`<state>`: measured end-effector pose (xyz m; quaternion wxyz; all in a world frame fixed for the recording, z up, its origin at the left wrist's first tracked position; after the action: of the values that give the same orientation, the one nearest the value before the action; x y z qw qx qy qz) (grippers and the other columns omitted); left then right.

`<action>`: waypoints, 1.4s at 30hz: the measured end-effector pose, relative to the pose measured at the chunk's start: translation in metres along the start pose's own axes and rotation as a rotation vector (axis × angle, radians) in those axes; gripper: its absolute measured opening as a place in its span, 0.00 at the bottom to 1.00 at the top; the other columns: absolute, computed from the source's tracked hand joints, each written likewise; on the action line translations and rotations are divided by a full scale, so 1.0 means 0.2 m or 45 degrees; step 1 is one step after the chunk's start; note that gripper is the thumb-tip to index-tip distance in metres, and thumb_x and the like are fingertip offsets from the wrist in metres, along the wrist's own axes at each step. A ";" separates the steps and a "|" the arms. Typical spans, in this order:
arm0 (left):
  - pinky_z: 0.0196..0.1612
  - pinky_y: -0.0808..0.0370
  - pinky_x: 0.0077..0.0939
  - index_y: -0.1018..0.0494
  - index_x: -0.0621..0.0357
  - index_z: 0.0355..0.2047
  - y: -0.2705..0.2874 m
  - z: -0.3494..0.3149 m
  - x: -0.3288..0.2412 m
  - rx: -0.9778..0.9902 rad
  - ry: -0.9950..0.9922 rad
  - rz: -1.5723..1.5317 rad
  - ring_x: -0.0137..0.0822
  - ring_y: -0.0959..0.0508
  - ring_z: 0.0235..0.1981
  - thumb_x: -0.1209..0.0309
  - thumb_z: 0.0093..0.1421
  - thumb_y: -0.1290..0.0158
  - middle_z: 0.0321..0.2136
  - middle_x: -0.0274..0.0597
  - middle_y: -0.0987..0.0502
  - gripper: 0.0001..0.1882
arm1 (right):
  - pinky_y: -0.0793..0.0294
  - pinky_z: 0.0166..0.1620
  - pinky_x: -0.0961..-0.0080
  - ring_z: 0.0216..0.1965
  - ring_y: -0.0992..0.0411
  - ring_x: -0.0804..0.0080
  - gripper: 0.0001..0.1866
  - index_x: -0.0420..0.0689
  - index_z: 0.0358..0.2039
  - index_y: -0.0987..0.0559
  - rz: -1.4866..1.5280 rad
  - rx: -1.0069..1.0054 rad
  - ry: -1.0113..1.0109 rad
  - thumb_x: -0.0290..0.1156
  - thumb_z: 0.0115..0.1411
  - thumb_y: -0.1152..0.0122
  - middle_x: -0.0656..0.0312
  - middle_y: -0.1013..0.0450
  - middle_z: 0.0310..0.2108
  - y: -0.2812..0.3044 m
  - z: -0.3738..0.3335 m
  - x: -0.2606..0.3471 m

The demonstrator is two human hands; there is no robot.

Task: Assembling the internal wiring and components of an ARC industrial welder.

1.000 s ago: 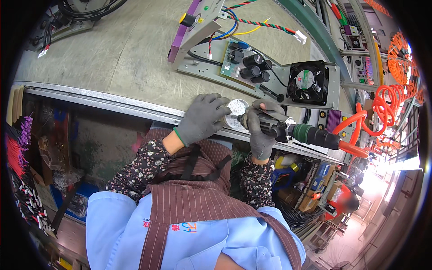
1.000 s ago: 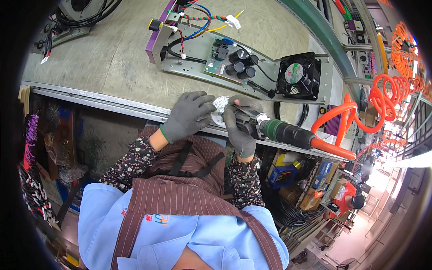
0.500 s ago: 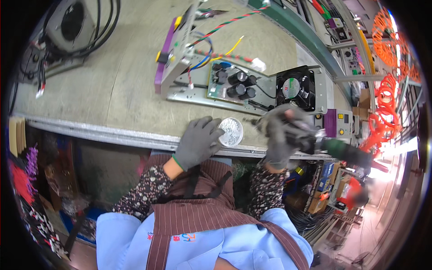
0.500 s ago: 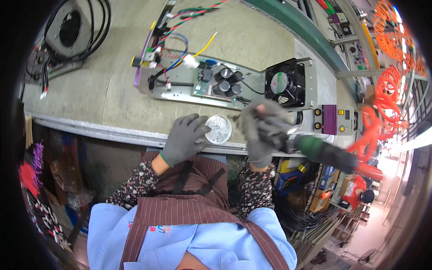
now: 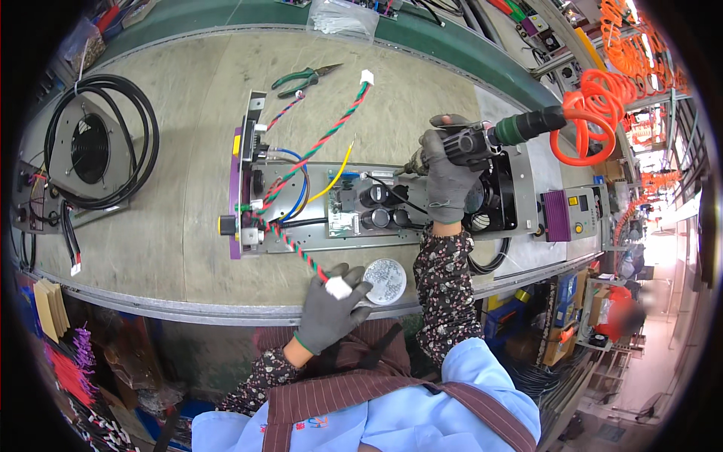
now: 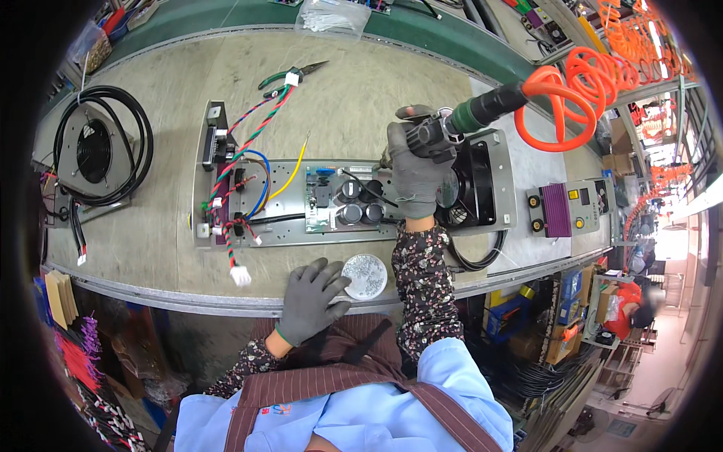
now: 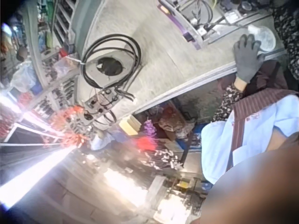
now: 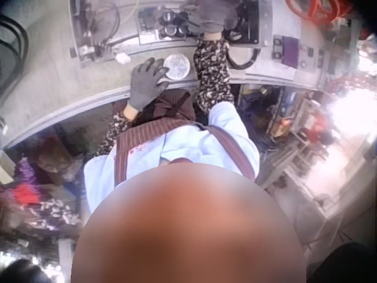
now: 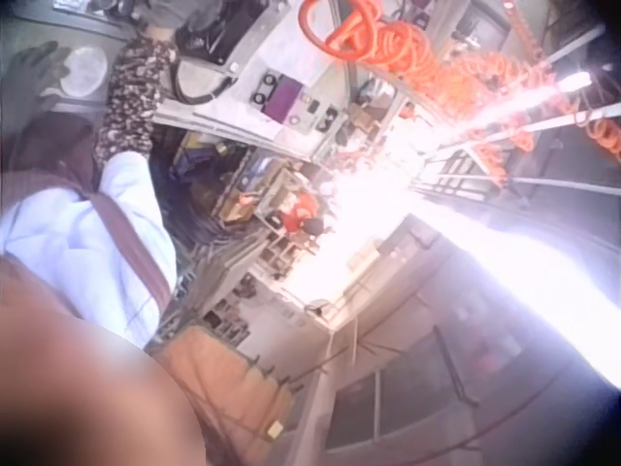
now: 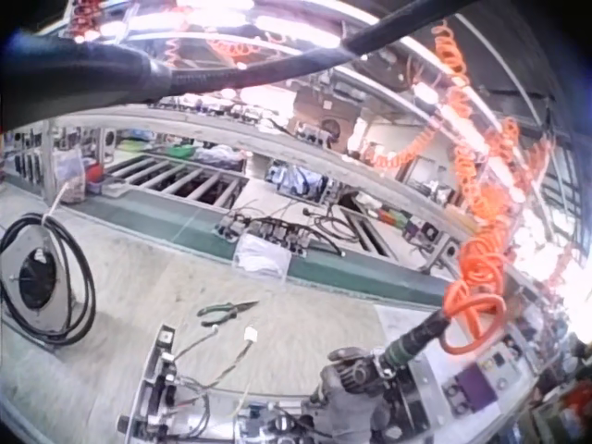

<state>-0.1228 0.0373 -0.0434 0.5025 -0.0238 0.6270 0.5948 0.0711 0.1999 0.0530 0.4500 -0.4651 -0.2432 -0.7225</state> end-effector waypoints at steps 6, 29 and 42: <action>0.51 0.37 0.42 0.29 0.47 0.45 0.00 0.01 -0.01 0.019 0.018 0.012 0.44 0.33 0.53 0.59 0.46 0.41 0.50 0.37 0.30 0.24 | 0.28 0.30 0.87 0.28 0.28 0.84 0.15 0.41 0.39 0.27 -0.047 0.036 -0.075 0.15 0.50 0.38 0.64 0.25 0.33 0.01 0.01 -0.05; 0.58 0.44 0.45 0.38 0.55 0.56 -0.12 0.06 -0.12 -0.037 0.101 0.213 0.48 0.37 0.56 0.57 0.38 0.35 0.55 0.46 0.35 0.44 | 0.36 0.31 0.74 0.21 0.45 0.80 0.22 0.38 0.49 0.35 0.294 -0.227 0.441 0.27 0.55 0.42 0.60 0.37 0.39 1.02 -0.36 0.94; 0.56 0.40 0.45 0.40 0.58 0.57 -0.27 0.14 -0.23 -0.104 0.156 0.314 0.51 0.34 0.53 0.59 0.36 0.34 0.51 0.48 0.32 0.47 | 0.43 0.15 0.83 0.14 0.41 0.83 0.11 0.47 0.34 0.26 -0.201 -0.973 -0.210 0.23 0.51 0.34 0.72 0.34 0.21 2.23 -0.87 0.04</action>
<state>-0.0498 0.0165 -0.0451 0.3850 -0.0033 0.6300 0.6744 0.3814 -0.1500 -0.0480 0.1666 -0.6353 -0.0271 -0.7536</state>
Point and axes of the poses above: each hand's wrist, its own z-axis towards the middle knuckle, its own y-axis out of the back of the hand, x = y × z, the point moved 1 cm from there along z, towards the middle knuckle
